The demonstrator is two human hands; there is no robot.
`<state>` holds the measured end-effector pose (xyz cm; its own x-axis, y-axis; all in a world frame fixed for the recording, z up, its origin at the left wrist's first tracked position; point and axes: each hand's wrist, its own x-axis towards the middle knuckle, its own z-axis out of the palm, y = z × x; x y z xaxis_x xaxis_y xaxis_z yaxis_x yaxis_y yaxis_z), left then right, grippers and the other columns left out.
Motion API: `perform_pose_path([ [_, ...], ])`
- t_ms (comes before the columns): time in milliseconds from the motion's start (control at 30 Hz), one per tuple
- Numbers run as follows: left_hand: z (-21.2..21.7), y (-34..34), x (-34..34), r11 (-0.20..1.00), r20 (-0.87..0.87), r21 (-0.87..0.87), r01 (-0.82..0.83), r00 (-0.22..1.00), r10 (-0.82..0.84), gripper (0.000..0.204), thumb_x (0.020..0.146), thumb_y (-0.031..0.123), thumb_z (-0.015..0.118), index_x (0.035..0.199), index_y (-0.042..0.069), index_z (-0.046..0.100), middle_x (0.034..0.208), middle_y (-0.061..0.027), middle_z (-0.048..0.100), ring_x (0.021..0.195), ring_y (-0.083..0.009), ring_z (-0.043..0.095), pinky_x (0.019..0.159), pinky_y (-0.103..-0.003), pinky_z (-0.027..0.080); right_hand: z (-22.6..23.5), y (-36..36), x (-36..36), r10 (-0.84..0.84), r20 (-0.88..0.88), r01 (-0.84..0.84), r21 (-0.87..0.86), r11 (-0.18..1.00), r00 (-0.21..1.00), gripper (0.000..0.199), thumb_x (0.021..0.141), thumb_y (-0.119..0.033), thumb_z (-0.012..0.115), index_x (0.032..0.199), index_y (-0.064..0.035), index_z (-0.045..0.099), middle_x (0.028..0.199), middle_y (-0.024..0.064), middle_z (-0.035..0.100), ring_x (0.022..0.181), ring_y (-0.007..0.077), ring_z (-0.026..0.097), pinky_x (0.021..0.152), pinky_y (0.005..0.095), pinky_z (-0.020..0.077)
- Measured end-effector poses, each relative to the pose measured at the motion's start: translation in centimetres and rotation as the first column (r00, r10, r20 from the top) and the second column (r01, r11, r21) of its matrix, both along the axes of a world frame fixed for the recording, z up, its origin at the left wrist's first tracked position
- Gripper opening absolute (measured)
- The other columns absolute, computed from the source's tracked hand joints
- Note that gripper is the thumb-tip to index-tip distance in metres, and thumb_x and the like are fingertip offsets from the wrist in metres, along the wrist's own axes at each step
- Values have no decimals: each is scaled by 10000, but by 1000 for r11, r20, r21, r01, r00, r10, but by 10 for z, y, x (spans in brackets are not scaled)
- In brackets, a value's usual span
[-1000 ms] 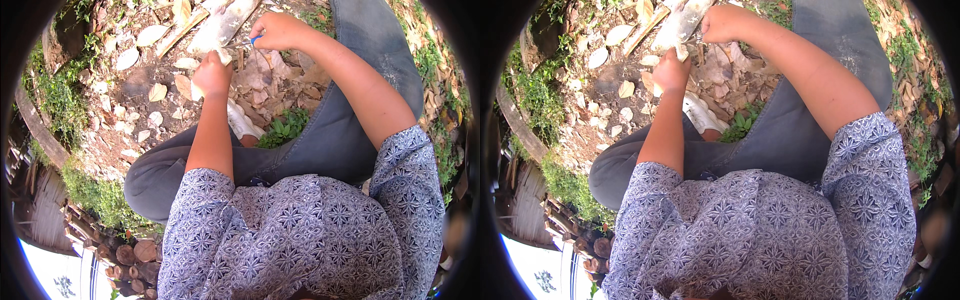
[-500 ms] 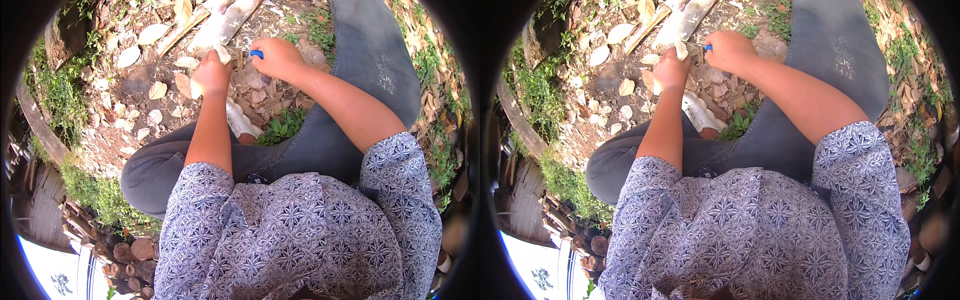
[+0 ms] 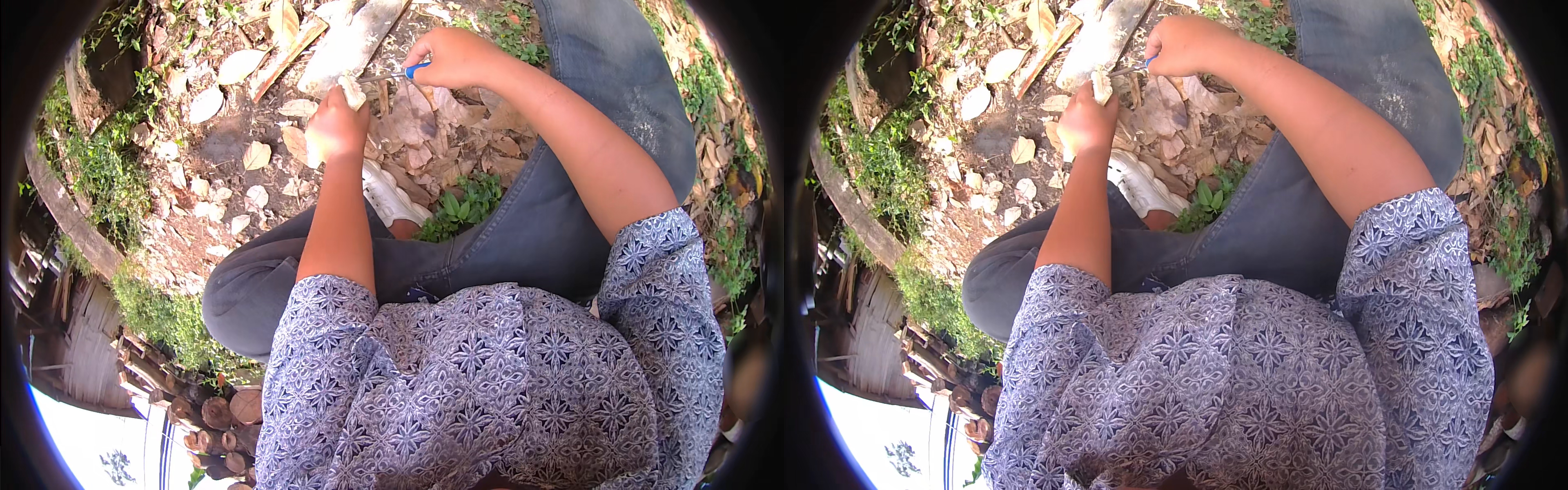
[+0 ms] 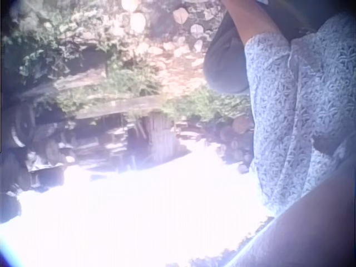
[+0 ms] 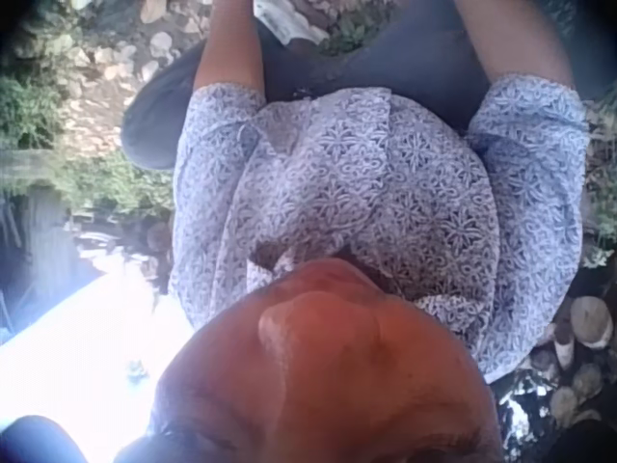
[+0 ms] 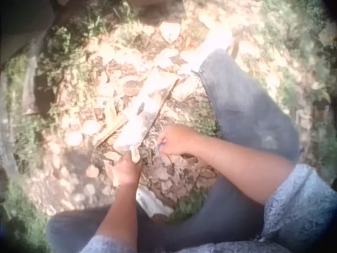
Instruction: The person sits on the ground and uses a blue-handled chisel to carve a small rectangular wooden block. They repeatedly scrape and shape the wood, then briefly inspect the block before continuing to carve.
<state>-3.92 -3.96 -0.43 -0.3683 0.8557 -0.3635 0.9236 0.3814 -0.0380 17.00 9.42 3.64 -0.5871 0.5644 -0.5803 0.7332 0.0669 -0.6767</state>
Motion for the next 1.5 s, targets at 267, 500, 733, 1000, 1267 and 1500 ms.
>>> perform_pose_path([
  [267, 1, 0, -1, 1000, 20, 0, -9, 1000, 9, 455, 776, 470, 793, 1069, 145, 670, 985, -94, 748, 877, -300, 737, 759, -421, 585, -6, 5, 0, -16, -33, 12, -121, 993, 999, 351, 812, -248, 716, 1129, -106, 768, 795, 85, 751, 696, 166, 715, 676, 335, 564],
  [500, 2, 2, -2, 1000, 13, -25, -8, 1000, 8, 450, 797, 490, 767, 1075, 143, 706, 1003, -98, 754, 906, -295, 737, 780, -430, 583, -7, -1, -5, 14, -29, -14, -4, 1000, 999, 345, 802, -248, 714, 1115, -110, 765, 811, 103, 748, 725, 205, 722, 705, 363, 571],
  [733, 2, 4, -3, 999, 34, -45, -22, 999, 23, 492, 802, 498, 754, 1112, 119, 710, 1027, -111, 753, 947, -307, 728, 809, -439, 578, 12, -20, -28, -27, 154, 24, 18, 1000, 988, 289, 801, -211, 691, 1070, -129, 761, 1041, 114, 754, 976, 282, 731, 847, 413, 587],
  [1000, 8, 4, -6, 1000, 31, -4, -29, 999, 29, 497, 794, 477, 740, 1152, 132, 727, 1027, -147, 758, 936, -325, 734, 818, -451, 580, 10, -48, -25, -178, 132, 175, 37, 984, 975, 282, 840, -206, 655, 1099, -165, 758, 1071, 92, 748, 996, 301, 721, 863, 423, 583],
  [1267, 19, 18, -5, 999, 49, 48, -10, 999, 7, 440, 782, 459, 739, 1089, 144, 753, 927, -152, 762, 855, -342, 740, 772, -460, 587, 21, 3, -13, -132, 56, 134, -36, 990, 990, 302, 830, -265, 707, 1090, -120, 755, 777, 64, 742, 669, 175, 703, 659, 346, 567],
  [1500, 19, 25, -2, 999, 44, 47, -3, 999, 1, 429, 771, 454, 746, 1061, 137, 754, 918, -130, 762, 830, -331, 739, 743, -461, 586, 10, 11, -6, -105, 81, 120, -203, 972, 991, 315, 850, -231, 693, 1132, -101, 752, 710, 30, 720, 534, 128, 625, 516, 307, 515],
])
